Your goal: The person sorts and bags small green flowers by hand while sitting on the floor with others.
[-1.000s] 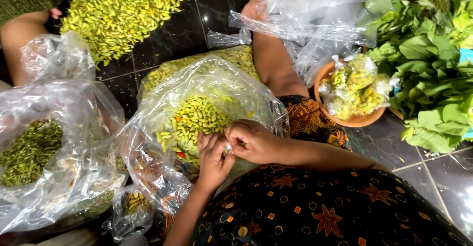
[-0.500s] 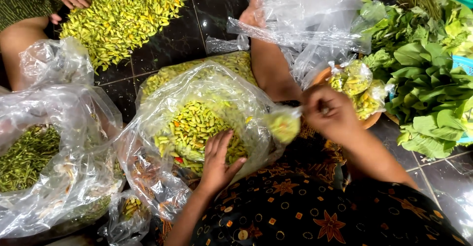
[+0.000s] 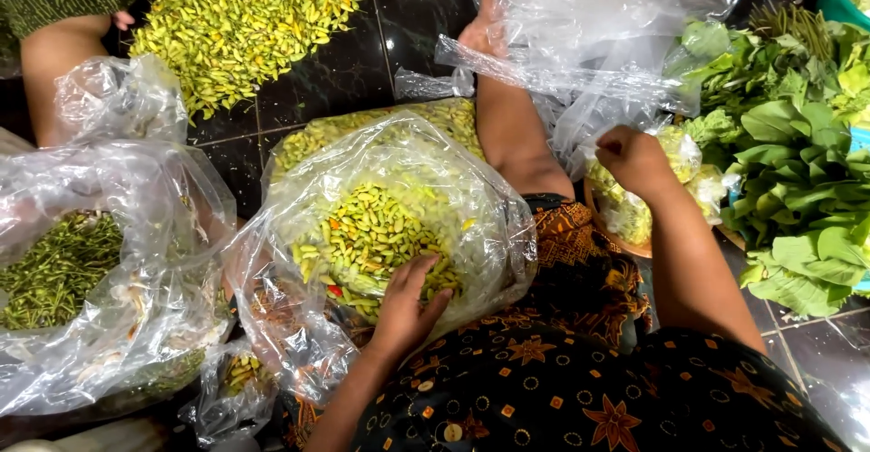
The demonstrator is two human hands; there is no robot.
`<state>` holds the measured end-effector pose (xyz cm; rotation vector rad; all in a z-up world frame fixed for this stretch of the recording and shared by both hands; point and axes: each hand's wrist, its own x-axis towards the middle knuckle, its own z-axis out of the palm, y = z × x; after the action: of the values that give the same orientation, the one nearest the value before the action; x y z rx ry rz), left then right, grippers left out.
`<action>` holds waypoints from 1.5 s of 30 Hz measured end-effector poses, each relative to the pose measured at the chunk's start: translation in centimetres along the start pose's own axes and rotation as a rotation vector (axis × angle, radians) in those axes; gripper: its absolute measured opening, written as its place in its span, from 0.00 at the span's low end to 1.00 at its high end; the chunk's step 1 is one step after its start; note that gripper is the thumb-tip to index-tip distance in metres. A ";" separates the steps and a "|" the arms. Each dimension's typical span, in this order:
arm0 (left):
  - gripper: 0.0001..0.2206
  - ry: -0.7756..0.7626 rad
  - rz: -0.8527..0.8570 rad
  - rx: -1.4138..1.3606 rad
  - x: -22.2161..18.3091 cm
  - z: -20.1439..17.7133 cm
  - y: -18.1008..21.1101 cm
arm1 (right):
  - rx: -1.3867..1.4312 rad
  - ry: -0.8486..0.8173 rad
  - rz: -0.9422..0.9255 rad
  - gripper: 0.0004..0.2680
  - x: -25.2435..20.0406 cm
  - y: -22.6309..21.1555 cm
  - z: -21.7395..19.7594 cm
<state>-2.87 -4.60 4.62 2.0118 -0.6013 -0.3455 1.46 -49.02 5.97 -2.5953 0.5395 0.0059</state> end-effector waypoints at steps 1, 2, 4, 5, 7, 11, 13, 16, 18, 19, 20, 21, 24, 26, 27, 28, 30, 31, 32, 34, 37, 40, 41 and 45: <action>0.24 0.002 0.000 0.000 -0.1 0.1 -0.2 | 0.000 0.000 -0.002 0.11 1.3 0.0 1.3; 0.24 -0.018 -0.010 0.006 -0.1 0.2 -0.4 | 0.057 -0.030 -0.030 0.11 2.6 0.0 2.6; 0.24 -0.034 -0.022 0.013 -0.1 0.3 -0.5 | 0.114 -0.062 -0.062 0.12 4.8 -0.3 5.1; 0.23 -0.045 -0.024 0.016 -0.1 0.3 -0.3 | 0.070 -0.164 -0.033 0.13 5.6 -0.7 6.4; 0.23 -0.052 -0.030 0.020 -0.1 0.2 -0.3 | 0.025 -0.270 -0.007 0.15 7.9 0.2 9.3; 0.22 -0.022 -0.031 -0.008 -0.3 0.0 -0.2 | -0.077 -0.169 0.113 0.13 10.8 2.8 14.0; 0.21 0.001 -0.019 -0.034 -0.4 -0.1 -0.2 | -0.090 -0.105 0.136 0.12 9.1 1.1 14.0; 0.21 0.067 -0.048 -0.100 0.0 -0.1 -0.7 | 0.171 0.285 -0.072 0.04 3.6 -5.6 11.1; 0.19 0.199 -0.035 -0.191 0.4 0.1 -1.4 | 0.603 0.385 -0.250 0.06 -1.6 -11.6 8.8; 0.19 0.210 -0.038 -0.189 0.6 -0.1 -1.0 | 0.606 0.378 -0.260 0.06 -3.6 -13.2 8.7; 0.20 0.250 -0.002 -0.252 0.9 -0.2 -0.6 | 0.668 0.319 -0.383 0.06 -5.6 -14.9 8.6; 0.22 0.290 0.034 -0.311 1.0 -0.5 -0.2 | 0.731 0.257 -0.507 0.07 -7.7 -16.5 8.5; 0.25 0.318 0.141 -0.410 1.3 -0.6 0.7 | 0.715 0.133 -0.820 0.06 -11.7 -18.9 9.4; 0.20 0.345 0.181 -0.434 1.1 -0.5 0.6 | 0.767 0.028 -0.876 0.06 -12.9 -20.5 9.0; 0.16 0.356 0.226 -0.458 1.0 -0.5 0.5 | 0.816 -0.067 -0.920 0.06 -13.5 -21.3 8.8; 0.16 0.366 0.223 -0.454 0.6 -0.8 0.6 | 0.819 -0.074 -0.927 0.06 -13.6 -21.6 8.5; 0.03 0.397 0.215 -0.480 -0.2 -1.5 0.9 | 0.901 -0.215 -0.819 0.09 -13.7 -22.2 7.9; 0.03 0.406 0.213 -0.478 -0.5 -1.1 0.2 | 0.902 -0.222 -0.825 0.09 -13.4 -22.0 8.6; 0.03 0.470 0.193 -0.577 -0.8 -0.7 -0.6 | 0.795 -0.147 -0.854 0.07 -13.2 -21.8 9.4; 0.03 0.540 0.172 -0.678 -1.5 -0.3 -1.8 | 0.686 -0.078 -0.884 0.07 -12.7 -21.4 10.8; 0.02 0.456 0.185 -0.919 -2.1 -0.5 -2.8 | 0.661 0.034 -0.677 0.11 -12.2 -21.7 11.7; 0.03 0.317 0.214 -0.942 -2.3 -1.0 -2.4 | 0.778 -0.148 -0.575 0.10 -12.4 -22.9 10.7; 0.10 0.337 0.176 -0.780 -2.2 -1.3 -1.8 | 0.885 -0.295 -0.490 0.08 -12.6 -23.4 10.1; 0.02 0.466 0.154 -0.445 -2.1 -2.5 -1.0 | 1.081 -0.635 -0.276 0.09 -12.3 -22.5 13.1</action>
<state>-3.16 -1.27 4.96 1.5313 -0.3423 0.0830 -0.23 -20.30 6.01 -1.4589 -0.0767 0.3352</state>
